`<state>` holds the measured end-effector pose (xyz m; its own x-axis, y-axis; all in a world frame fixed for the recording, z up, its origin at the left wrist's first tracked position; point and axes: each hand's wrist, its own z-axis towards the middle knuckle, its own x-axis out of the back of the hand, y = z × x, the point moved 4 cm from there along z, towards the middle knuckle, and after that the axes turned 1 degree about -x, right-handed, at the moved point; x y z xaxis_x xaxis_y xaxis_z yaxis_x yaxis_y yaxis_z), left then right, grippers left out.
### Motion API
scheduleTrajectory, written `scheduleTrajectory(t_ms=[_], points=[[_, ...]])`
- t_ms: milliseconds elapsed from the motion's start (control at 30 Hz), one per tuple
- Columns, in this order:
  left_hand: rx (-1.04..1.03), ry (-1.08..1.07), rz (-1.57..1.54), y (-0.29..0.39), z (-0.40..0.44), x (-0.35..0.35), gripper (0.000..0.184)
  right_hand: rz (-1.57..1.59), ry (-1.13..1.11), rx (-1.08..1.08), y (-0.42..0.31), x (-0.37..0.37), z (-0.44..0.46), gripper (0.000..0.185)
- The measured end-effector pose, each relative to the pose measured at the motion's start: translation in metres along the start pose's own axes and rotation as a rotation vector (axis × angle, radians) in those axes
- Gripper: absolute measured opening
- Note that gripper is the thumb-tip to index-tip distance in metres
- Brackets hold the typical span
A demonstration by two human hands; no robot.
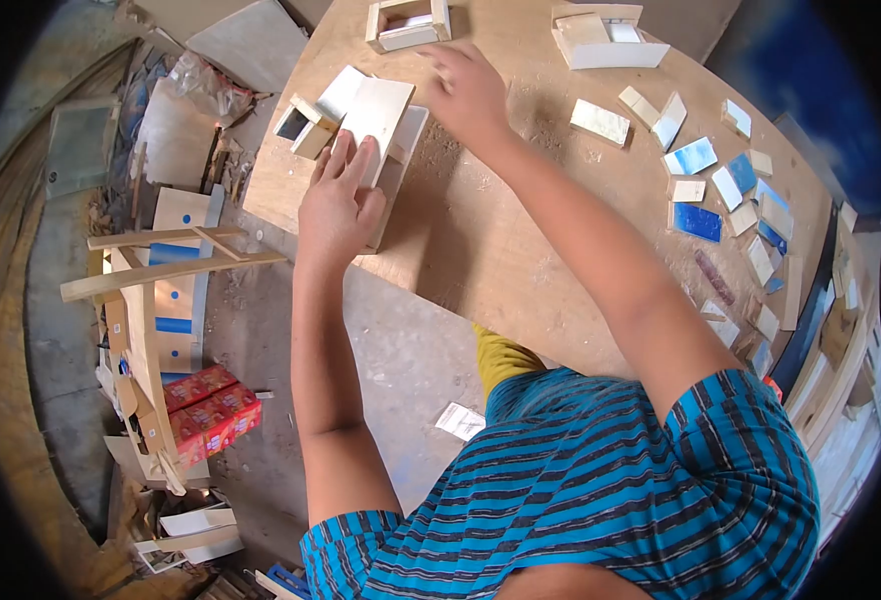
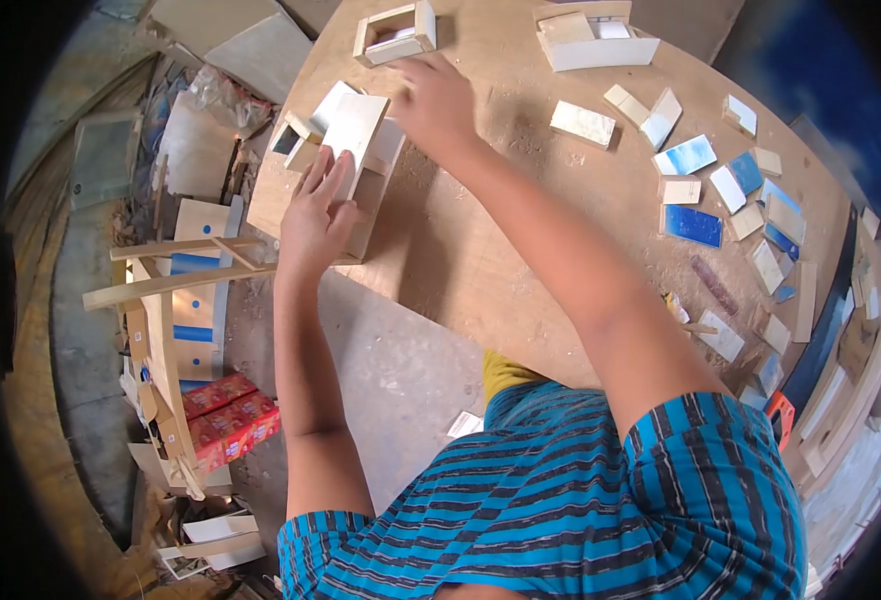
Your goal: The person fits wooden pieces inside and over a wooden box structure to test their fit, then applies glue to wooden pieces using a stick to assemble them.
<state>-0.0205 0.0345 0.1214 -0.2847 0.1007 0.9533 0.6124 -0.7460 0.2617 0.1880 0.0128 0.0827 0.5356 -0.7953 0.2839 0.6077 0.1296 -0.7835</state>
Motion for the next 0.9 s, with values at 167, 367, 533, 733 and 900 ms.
scheduleTrajectory(t_ms=[167,367,533,733,900], points=[[-0.063,0.029,0.07,0.001,-0.001,-0.005,0.064,-0.311,-0.338,0.399,-0.057,-0.07,0.032,0.028],[-0.097,0.037,0.054,0.004,0.001,-0.003,0.07,-0.491,-0.68,0.409,-0.048,-0.115,0.026,0.028],[-0.116,0.042,0.079,0.003,-0.001,-0.004,0.075,-0.482,-0.722,0.35,-0.041,-0.117,0.022,0.03],[-0.071,0.041,0.078,0.002,-0.002,-0.008,0.077,-0.474,-0.74,0.344,-0.042,-0.115,0.02,0.036],[-0.066,0.051,0.087,0.0,-0.002,-0.01,0.078,-0.448,-0.731,0.332,-0.042,-0.114,0.019,0.036]])
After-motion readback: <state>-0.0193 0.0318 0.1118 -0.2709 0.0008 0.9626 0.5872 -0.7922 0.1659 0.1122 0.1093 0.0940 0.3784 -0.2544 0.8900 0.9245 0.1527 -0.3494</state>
